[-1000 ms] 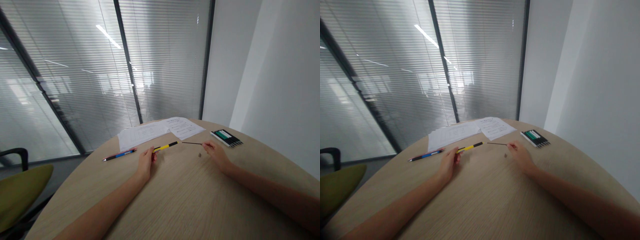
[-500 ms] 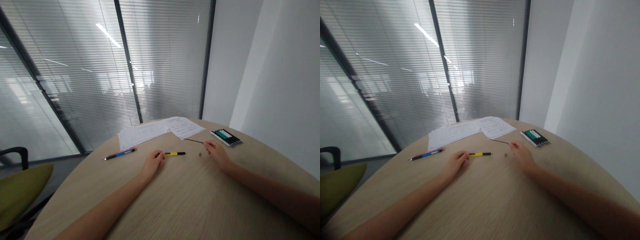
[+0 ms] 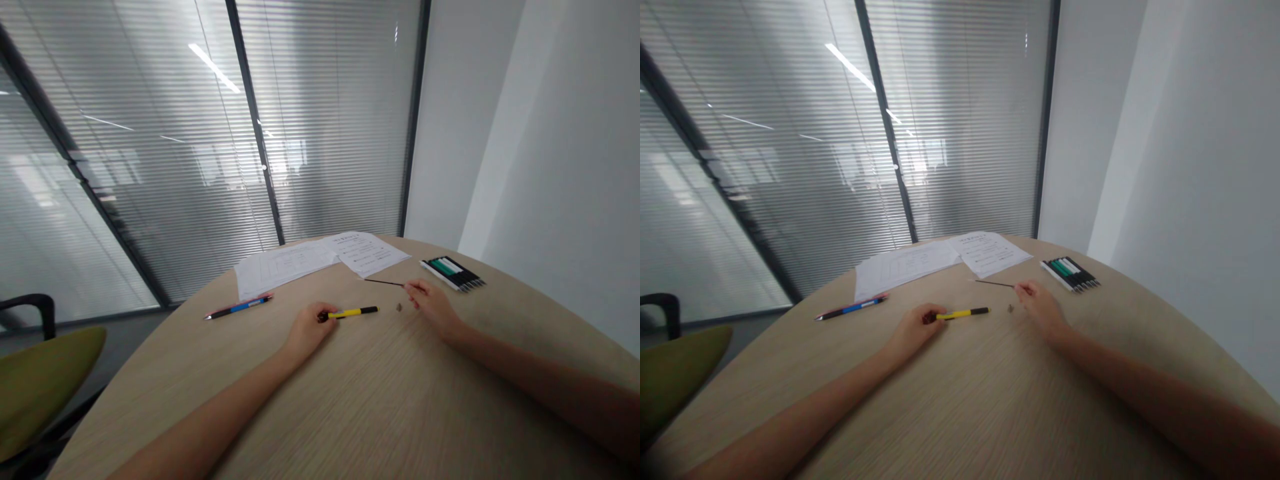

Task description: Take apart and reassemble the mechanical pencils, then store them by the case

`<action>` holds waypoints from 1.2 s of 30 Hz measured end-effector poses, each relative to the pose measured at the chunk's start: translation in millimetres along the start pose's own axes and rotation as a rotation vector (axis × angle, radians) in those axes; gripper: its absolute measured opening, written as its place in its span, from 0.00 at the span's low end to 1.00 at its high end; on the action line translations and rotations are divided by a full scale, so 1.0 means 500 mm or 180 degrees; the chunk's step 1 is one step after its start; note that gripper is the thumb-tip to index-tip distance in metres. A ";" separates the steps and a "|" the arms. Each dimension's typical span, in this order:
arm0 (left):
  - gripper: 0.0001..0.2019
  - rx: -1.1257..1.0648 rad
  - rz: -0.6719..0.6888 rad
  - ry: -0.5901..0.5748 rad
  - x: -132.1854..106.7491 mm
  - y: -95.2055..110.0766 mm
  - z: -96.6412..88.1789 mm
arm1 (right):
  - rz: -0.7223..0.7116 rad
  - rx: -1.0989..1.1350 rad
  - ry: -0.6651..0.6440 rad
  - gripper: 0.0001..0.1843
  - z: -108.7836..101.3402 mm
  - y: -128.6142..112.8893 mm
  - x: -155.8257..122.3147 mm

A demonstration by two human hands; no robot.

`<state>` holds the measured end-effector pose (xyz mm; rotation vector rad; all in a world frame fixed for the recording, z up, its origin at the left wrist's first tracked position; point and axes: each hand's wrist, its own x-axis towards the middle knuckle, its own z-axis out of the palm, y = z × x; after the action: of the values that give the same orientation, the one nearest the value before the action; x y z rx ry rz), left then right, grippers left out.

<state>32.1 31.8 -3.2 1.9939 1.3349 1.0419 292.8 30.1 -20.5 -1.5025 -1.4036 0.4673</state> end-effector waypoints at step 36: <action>0.08 0.1188 0.1519 -0.0024 -0.012 0.007 0.002 | -0.1525 -0.0504 -0.0619 0.08 0.001 -0.024 -0.026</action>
<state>33.5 25.2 -2.8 2.6840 1.1359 1.0363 282.7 16.5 -14.8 -1.2050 -1.9244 0.2084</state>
